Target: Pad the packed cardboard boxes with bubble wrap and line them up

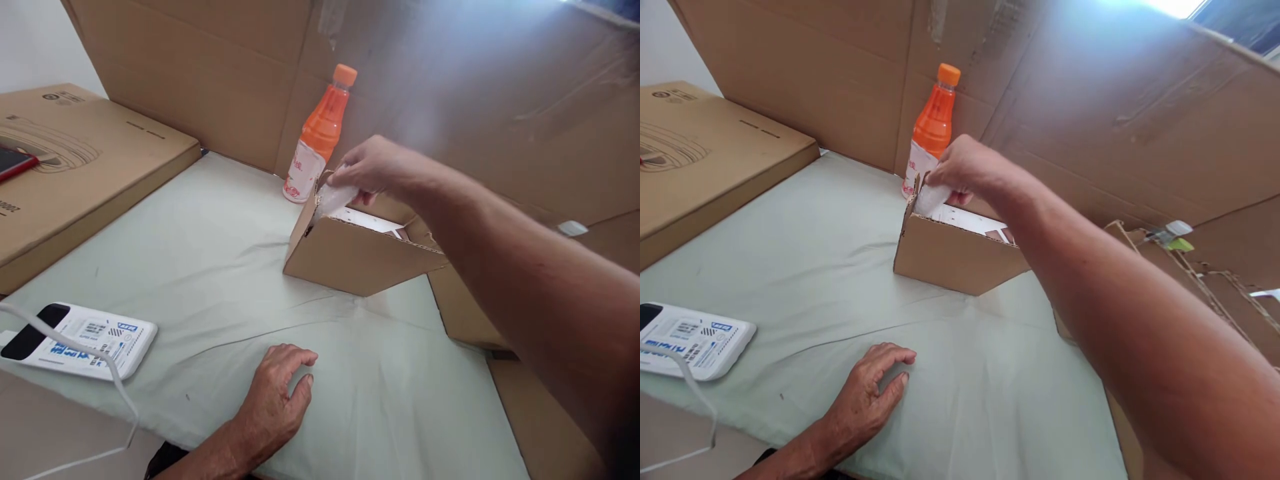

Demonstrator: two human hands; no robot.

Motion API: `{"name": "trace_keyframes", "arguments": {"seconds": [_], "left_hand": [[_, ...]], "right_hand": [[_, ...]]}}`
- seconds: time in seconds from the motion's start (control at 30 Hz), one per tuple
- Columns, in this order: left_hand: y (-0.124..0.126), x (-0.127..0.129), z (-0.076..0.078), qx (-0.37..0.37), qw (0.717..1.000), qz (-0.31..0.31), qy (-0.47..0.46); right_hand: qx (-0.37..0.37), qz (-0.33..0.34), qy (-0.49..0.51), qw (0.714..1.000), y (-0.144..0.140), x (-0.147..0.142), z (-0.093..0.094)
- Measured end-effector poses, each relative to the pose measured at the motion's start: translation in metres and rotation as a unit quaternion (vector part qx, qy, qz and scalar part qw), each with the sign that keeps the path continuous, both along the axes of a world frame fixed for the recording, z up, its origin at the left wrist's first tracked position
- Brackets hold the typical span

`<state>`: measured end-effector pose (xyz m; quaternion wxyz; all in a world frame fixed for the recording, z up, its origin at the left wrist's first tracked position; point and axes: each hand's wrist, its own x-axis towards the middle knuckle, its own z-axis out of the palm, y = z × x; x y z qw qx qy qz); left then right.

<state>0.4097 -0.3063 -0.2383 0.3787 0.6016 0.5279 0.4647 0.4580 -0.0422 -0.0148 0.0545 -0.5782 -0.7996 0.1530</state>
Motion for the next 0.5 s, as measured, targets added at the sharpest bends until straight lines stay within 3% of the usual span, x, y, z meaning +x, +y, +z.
{"name": "trace_keyframes", "arguments": {"seconds": [0.17, 0.33, 0.5], "left_hand": [[0.000, -0.001, 0.003, -0.001, 1.000, -0.002, 0.002], [0.000, -0.001, 0.003, -0.003, 1.000, 0.000, 0.005], [0.001, 0.000, -0.001, 0.020, 1.000, 0.006, 0.017]], "right_hand": [[-0.056, 0.020, -0.011, 0.998, -0.010, -0.003, -0.016], [-0.077, 0.038, -0.016, 0.996, -0.004, 0.005, -0.016], [-0.049, 0.094, -0.015, 0.994, -0.004, 0.003, -0.027]]}}
